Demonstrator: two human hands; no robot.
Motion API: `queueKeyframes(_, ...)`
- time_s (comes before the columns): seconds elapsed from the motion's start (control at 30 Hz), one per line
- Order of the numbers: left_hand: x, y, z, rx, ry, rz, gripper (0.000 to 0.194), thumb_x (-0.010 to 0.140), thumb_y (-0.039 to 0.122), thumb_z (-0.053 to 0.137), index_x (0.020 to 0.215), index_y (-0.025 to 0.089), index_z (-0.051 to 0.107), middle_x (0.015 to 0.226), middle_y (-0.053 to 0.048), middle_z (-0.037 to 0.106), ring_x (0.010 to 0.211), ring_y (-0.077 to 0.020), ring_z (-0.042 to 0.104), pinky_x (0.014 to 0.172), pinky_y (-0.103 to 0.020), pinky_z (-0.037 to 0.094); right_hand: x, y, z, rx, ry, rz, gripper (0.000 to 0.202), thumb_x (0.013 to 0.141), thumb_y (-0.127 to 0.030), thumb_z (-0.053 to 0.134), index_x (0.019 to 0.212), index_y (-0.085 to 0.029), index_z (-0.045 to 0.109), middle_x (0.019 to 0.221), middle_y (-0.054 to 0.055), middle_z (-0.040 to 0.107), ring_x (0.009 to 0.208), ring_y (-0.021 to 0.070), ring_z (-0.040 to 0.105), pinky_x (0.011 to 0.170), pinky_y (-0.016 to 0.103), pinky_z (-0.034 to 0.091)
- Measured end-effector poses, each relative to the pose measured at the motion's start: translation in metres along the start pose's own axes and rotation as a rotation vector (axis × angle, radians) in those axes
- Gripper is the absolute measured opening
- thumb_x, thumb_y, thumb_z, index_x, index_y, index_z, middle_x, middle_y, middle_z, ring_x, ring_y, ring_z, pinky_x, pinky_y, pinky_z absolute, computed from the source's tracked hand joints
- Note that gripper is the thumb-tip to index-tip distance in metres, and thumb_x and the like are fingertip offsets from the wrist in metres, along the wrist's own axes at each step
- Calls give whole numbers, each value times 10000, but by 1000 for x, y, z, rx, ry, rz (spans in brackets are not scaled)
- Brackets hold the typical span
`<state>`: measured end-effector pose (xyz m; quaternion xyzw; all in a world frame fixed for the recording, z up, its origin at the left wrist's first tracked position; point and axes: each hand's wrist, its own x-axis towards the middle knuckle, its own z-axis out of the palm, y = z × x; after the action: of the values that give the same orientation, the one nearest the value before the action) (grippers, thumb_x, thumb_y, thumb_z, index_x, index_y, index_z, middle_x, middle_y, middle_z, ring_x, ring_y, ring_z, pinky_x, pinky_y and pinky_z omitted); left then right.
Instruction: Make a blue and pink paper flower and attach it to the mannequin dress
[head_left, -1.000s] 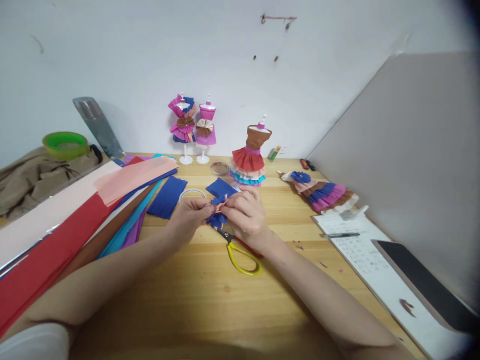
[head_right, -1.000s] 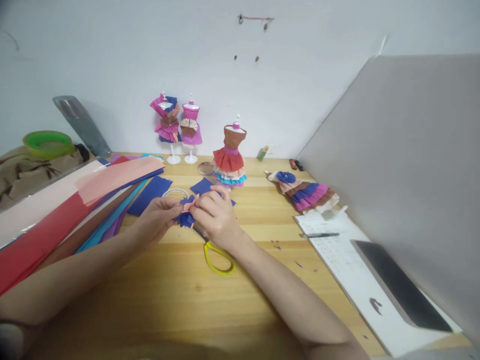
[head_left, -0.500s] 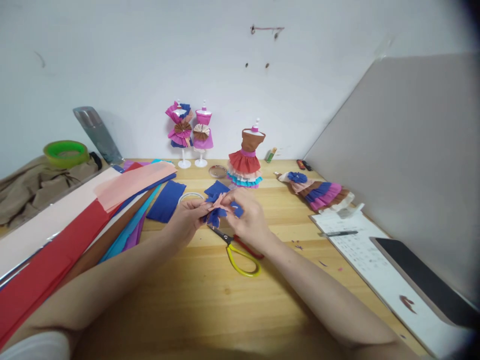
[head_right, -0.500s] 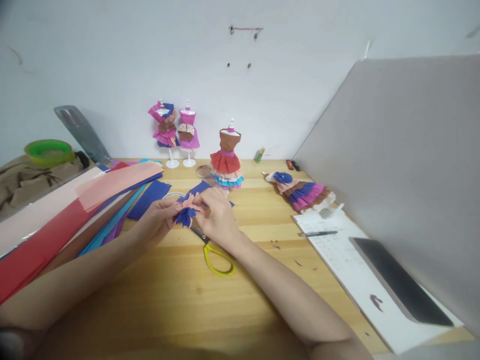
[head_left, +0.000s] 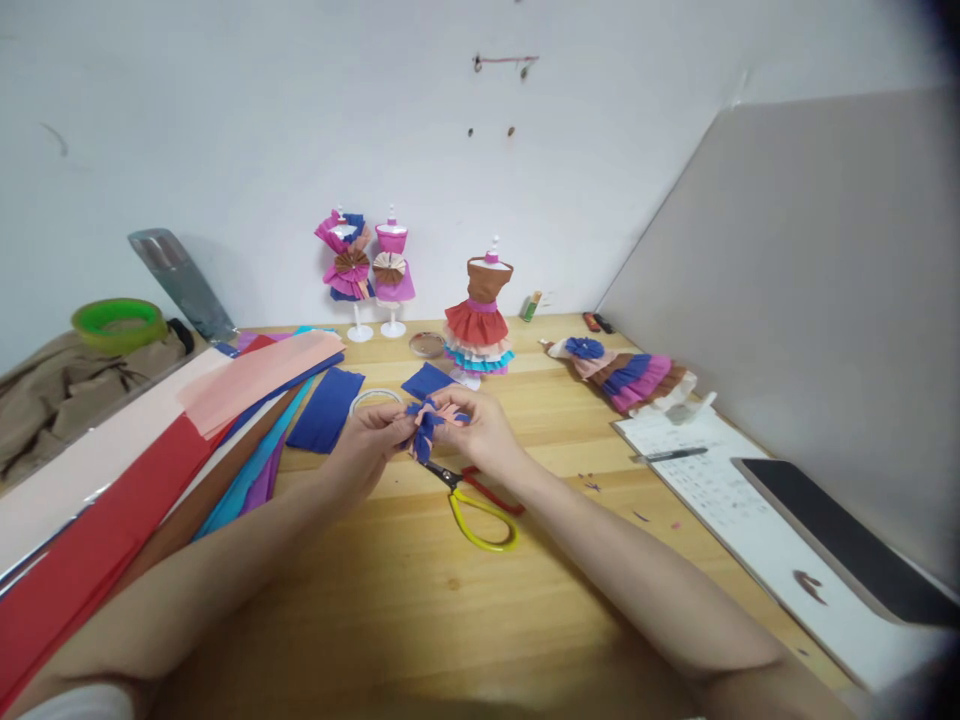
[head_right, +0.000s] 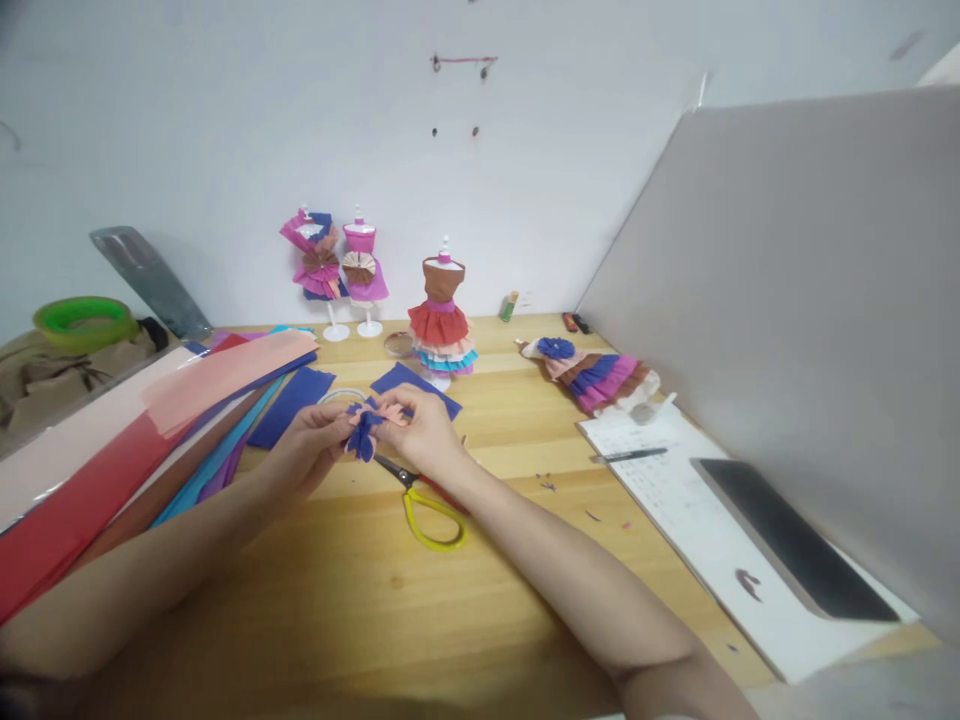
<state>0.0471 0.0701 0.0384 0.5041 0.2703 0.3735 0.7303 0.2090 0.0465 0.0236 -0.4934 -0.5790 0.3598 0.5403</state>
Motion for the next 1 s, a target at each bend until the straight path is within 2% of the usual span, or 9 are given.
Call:
queueKeyframes(0.13, 1, -1, 0, 4, 12, 20, 310, 686, 384, 775, 650, 92, 678, 620, -47, 618, 551, -120, 543, 564, -258, 442, 0, 1, 5, 286, -36, 187, 358, 490, -400, 840, 643, -174, 607, 557, -45, 564, 502, 94, 481, 522, 236, 376)
queueKeyframes(0.23, 1, -2, -1, -1, 32, 40, 300, 721, 367, 749, 873, 127, 653, 731, -38, 649, 578, -133, 580, 546, -262, 462, -1, -1, 7, 388, -35, 237, 368, 478, -387, 854, 622, -171, 593, 549, -50, 572, 488, 85, 485, 525, 234, 375)
queueKeyframes(0.33, 2, -1, -3, -9, 49, 23, 460, 726, 394, 740, 1084, 168, 560, 816, -31, 658, 603, -149, 611, 549, -278, 484, -3, -1, 7, 415, -29, 249, 369, 474, -374, 862, 613, -177, 582, 556, -51, 575, 492, 86, 493, 523, 233, 381)
queueKeyframes(0.47, 3, 0, -4, -13, 55, -1, 654, 673, 503, 756, 1170, 159, 507, 846, -39, 657, 633, -172, 638, 580, -312, 511, -1, 2, 7, 406, 23, 223, 353, 451, -352, 867, 614, -179, 606, 589, -46, 583, 510, 83, 491, 516, 227, 388)
queueKeyframes(0.53, 4, 0, -2, 49, 48, -11, 659, 608, 477, 809, 1115, 155, 537, 837, -34, 661, 655, -170, 646, 620, -313, 521, 0, 2, 8, 431, 56, 202, 328, 449, -329, 864, 592, -180, 609, 599, -45, 585, 515, 81, 490, 513, 225, 390)
queueKeyframes(0.63, 5, -2, 0, 181, 53, 42, 507, 524, 323, 872, 906, 154, 584, 770, -3, 659, 647, -136, 627, 638, -266, 504, -1, 0, 11, 483, 86, 197, 302, 437, -289, 861, 574, -187, 612, 590, -52, 590, 503, 78, 490, 516, 229, 397)
queueKeyframes(0.77, 3, 1, 0, 258, 67, 77, 294, 681, 381, 755, 717, 145, 584, 600, 6, 621, 495, -110, 563, 520, -237, 438, -6, -4, 11, 508, -20, 253, 287, 498, -340, 849, 568, -178, 623, 545, -27, 621, 475, 97, 514, 521, 248, 405)
queueKeyframes(0.9, 0, 7, -3, 252, 78, 20, 334, 728, 397, 699, 581, 142, 542, 514, -6, 584, 460, -107, 537, 477, -224, 399, -8, -7, 8, 599, -162, 349, 307, 601, -411, 805, 571, -153, 641, 491, 0, 619, 453, 108, 534, 535, 252, 416)
queueKeyframes(1.0, -1, 9, -2, 234, 70, -4, 299, 731, 382, 695, 619, 131, 575, 534, -10, 598, 468, -106, 543, 492, -224, 407, -9, -11, 5, 643, -205, 334, 278, 656, -397, 782, 618, -147, 666, 507, 1, 629, 486, 114, 559, 582, 255, 440)
